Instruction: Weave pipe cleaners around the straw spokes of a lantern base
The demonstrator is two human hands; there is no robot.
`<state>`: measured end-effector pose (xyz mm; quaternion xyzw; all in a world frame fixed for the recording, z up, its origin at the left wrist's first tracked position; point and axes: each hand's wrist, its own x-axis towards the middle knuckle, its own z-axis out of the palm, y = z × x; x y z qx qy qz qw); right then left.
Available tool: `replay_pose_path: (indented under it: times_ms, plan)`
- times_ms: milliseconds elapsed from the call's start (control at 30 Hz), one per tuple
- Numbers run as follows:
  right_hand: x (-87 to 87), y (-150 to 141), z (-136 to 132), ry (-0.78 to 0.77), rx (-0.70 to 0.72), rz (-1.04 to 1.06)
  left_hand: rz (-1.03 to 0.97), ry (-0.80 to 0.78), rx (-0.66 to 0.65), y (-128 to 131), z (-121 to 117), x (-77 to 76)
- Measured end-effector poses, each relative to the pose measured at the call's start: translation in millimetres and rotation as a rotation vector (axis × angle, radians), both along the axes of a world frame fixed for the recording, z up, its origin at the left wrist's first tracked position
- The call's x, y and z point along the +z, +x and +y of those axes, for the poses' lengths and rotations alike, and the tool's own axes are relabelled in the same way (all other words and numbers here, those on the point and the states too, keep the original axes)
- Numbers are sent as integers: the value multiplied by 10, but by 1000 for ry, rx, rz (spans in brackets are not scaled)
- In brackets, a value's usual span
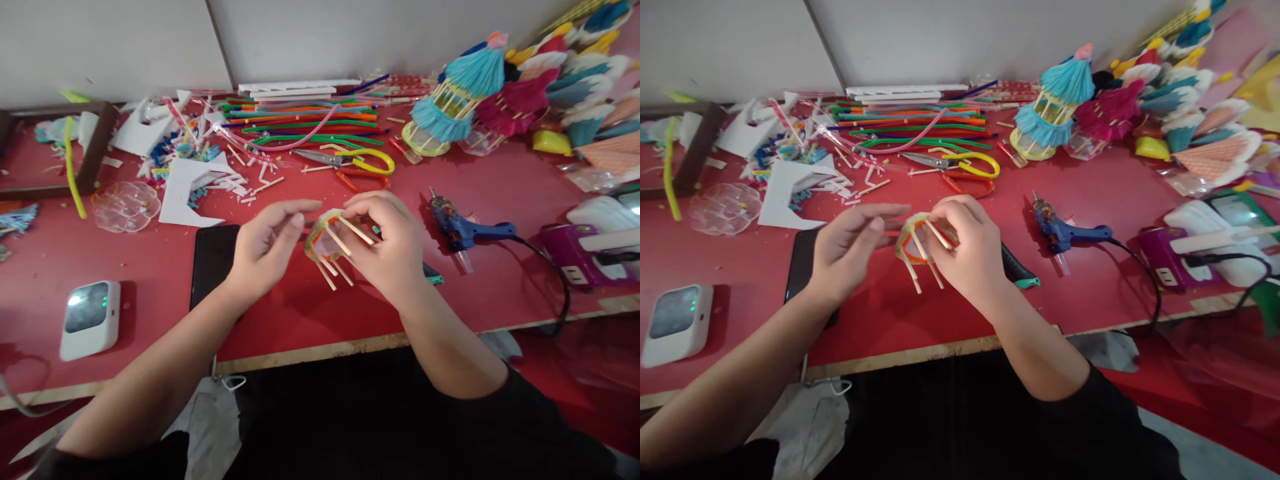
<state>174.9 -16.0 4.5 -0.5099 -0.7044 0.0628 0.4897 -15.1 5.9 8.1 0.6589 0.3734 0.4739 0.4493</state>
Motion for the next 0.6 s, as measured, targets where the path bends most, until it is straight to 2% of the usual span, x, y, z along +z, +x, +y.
replay_pose_path:
  times_ms: [100,200,400,600]
  plan:
    - [-7,4,9,-1,-3,-3,-191,-125,116,3,61,15]
    - [-12,-1,12,-6,-2,-5,-246,-184,169,3,100,32]
    - [-23,3,21,8,-9,10,-345,-399,180,19,76,102]
    - [-29,13,20,4,-20,9,-358,-497,139,-9,80,107]
